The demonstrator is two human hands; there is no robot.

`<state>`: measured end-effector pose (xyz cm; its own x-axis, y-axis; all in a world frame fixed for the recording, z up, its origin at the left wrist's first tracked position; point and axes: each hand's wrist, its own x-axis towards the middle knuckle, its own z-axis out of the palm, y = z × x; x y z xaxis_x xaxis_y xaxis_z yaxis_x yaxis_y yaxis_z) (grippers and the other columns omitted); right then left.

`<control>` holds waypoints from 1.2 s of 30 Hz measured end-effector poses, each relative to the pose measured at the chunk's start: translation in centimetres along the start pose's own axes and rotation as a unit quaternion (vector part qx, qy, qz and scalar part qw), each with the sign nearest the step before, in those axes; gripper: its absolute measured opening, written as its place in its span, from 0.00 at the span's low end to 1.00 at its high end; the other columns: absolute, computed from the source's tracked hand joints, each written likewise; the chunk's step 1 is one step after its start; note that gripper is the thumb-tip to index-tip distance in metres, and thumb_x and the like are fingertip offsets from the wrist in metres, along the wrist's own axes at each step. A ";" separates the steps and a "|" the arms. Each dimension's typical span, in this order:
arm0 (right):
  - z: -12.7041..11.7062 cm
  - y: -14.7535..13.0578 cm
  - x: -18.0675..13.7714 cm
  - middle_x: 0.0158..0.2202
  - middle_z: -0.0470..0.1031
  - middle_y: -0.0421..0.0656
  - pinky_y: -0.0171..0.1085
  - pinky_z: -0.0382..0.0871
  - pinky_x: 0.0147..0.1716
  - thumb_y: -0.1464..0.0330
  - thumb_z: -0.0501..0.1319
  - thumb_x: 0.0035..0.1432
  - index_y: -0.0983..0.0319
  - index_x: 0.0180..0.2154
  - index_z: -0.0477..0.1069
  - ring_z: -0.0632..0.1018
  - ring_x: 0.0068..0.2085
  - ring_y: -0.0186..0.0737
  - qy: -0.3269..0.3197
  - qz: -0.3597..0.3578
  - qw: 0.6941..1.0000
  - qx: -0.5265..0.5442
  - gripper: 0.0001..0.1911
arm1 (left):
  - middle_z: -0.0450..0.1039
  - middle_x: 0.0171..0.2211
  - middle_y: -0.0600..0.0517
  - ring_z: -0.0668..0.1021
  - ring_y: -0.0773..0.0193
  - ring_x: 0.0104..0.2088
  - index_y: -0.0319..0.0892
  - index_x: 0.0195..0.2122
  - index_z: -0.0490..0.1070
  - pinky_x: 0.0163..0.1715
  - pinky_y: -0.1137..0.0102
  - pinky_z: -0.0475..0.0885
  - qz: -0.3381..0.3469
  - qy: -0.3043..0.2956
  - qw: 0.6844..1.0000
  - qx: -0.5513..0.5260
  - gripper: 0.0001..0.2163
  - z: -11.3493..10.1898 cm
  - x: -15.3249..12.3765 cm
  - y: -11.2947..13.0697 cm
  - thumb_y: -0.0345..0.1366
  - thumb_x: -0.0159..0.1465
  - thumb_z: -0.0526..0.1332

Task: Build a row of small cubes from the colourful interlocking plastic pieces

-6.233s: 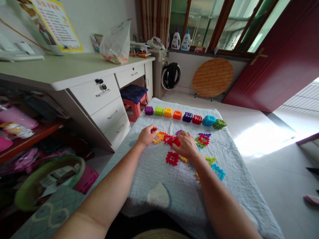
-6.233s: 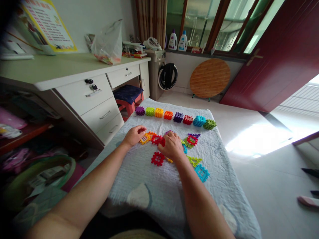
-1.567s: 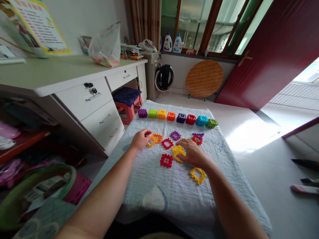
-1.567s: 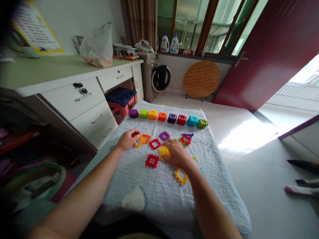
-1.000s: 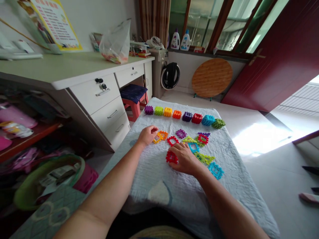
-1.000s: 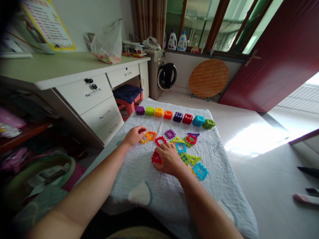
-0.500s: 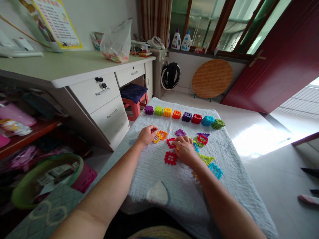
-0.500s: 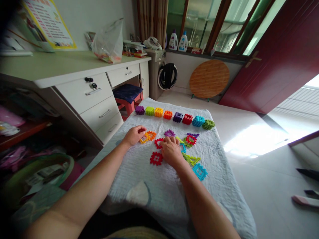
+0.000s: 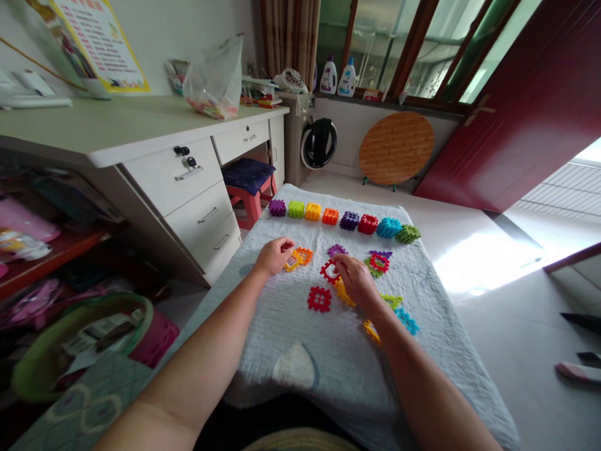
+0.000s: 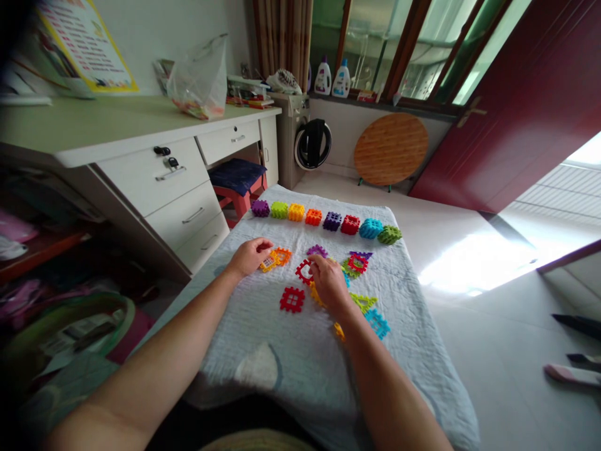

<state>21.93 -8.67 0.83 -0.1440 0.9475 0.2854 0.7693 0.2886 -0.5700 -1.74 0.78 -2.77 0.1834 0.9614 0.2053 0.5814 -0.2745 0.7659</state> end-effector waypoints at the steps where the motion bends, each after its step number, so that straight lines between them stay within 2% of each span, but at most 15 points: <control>1: 0.2 0.0 0.0 0.33 0.77 0.44 0.37 0.66 0.40 0.67 0.49 0.65 0.61 0.46 0.70 0.77 0.36 0.41 -0.010 0.010 1.000 0.021 0.14 | 0.78 0.35 0.51 0.79 0.62 0.36 0.43 0.36 0.75 0.40 0.70 0.73 0.000 0.001 1.000 0.001 0.08 0.0 0.0 0.0 0.35 0.58 0.58; 4: 0.7 -0.2 0.2 0.35 0.78 0.43 0.37 0.66 0.41 0.67 0.49 0.66 0.59 0.48 0.68 0.77 0.37 0.40 -0.028 0.014 0.999 0.044 0.14 | 0.78 0.35 0.51 0.79 0.62 0.36 0.43 0.36 0.75 0.40 0.69 0.73 0.001 0.001 1.000 0.000 0.08 0.0 0.0 -0.1 0.35 0.57 0.58; 9: -0.4 -0.1 0.4 0.53 0.73 0.46 0.47 0.59 0.52 0.69 0.53 0.61 0.58 0.50 0.68 0.68 0.53 0.49 0.035 -0.001 0.997 -0.075 0.16 | 0.78 0.35 0.50 0.79 0.62 0.35 0.42 0.36 0.75 0.40 0.69 0.73 0.003 0.002 1.000 -0.003 0.09 -0.1 0.0 0.0 0.36 0.57 0.58; 13: -3.0 2.2 -0.2 0.60 0.67 0.47 0.49 0.55 0.53 0.73 0.52 0.59 0.58 0.52 0.68 0.63 0.57 0.52 0.066 0.073 0.980 -0.173 0.20 | 0.79 0.35 0.50 0.78 0.62 0.35 0.41 0.36 0.75 0.40 0.69 0.73 -0.005 0.002 1.000 -0.006 0.10 -0.1 -0.1 0.3 0.36 0.56 0.58; 17: -4.3 5.5 -1.1 0.62 0.64 0.47 0.48 0.53 0.52 0.77 0.52 0.53 0.59 0.53 0.67 0.61 0.60 0.52 0.030 0.169 0.950 -0.261 0.25 | 0.78 0.34 0.50 0.78 0.62 0.34 0.41 0.37 0.75 0.39 0.69 0.73 -0.009 -0.004 1.000 -0.010 0.10 -0.1 -0.1 0.5 0.35 0.56 0.57; 20: -4.4 6.8 -1.4 0.59 0.67 0.48 0.46 0.53 0.51 0.78 0.52 0.51 0.61 0.54 0.67 0.63 0.59 0.51 0.001 0.201 0.942 -0.269 0.28 | 0.78 0.34 0.50 0.78 0.62 0.34 0.41 0.37 0.74 0.38 0.70 0.73 -0.012 -0.006 1.000 -0.014 0.10 -0.1 -0.1 0.7 0.35 0.56 0.57; 23: -4.5 6.8 -1.2 0.52 0.73 0.48 0.45 0.54 0.48 0.76 0.54 0.51 0.61 0.52 0.70 0.67 0.54 0.51 -0.009 0.222 0.940 -0.261 0.25 | 0.78 0.35 0.51 0.78 0.63 0.34 0.42 0.36 0.74 0.38 0.70 0.73 -0.015 -0.005 1.000 -0.012 0.10 -0.2 -0.1 0.7 0.35 0.56 0.57; 28: -5.2 6.5 -1.0 0.46 0.75 0.47 0.46 0.57 0.46 0.70 0.54 0.57 0.58 0.42 0.77 0.69 0.49 0.51 0.038 0.214 0.948 -0.231 0.15 | 0.78 0.34 0.51 0.79 0.62 0.34 0.42 0.37 0.75 0.37 0.70 0.73 -0.013 -0.003 1.000 -0.003 0.10 -0.2 -0.1 0.7 0.36 0.56 0.57; 32: -5.4 6.9 -0.9 0.38 0.75 0.47 0.42 0.63 0.42 0.69 0.53 0.56 0.62 0.39 0.76 0.73 0.41 0.44 0.114 0.147 0.978 -0.094 0.14 | 0.78 0.34 0.51 0.79 0.62 0.34 0.42 0.37 0.75 0.38 0.70 0.73 -0.012 -0.001 1.000 0.002 0.10 -0.2 -0.1 0.7 0.36 0.56 0.58; 36: -4.8 7.5 -0.8 0.29 0.73 0.41 0.39 0.66 0.31 0.64 0.58 0.52 0.63 0.47 0.70 0.72 0.28 0.38 0.120 0.171 0.975 0.079 0.20 | 0.78 0.35 0.50 0.78 0.63 0.35 0.41 0.37 0.75 0.38 0.70 0.73 -0.016 -0.004 1.000 0.002 0.10 -0.2 -0.2 0.8 0.35 0.56 0.58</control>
<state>30.84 -7.89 0.07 0.2679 0.9384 0.2184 0.6390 -0.0034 -0.7692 -1.46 0.42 -2.09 0.1719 0.9694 0.1753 0.5897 -0.2438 0.7699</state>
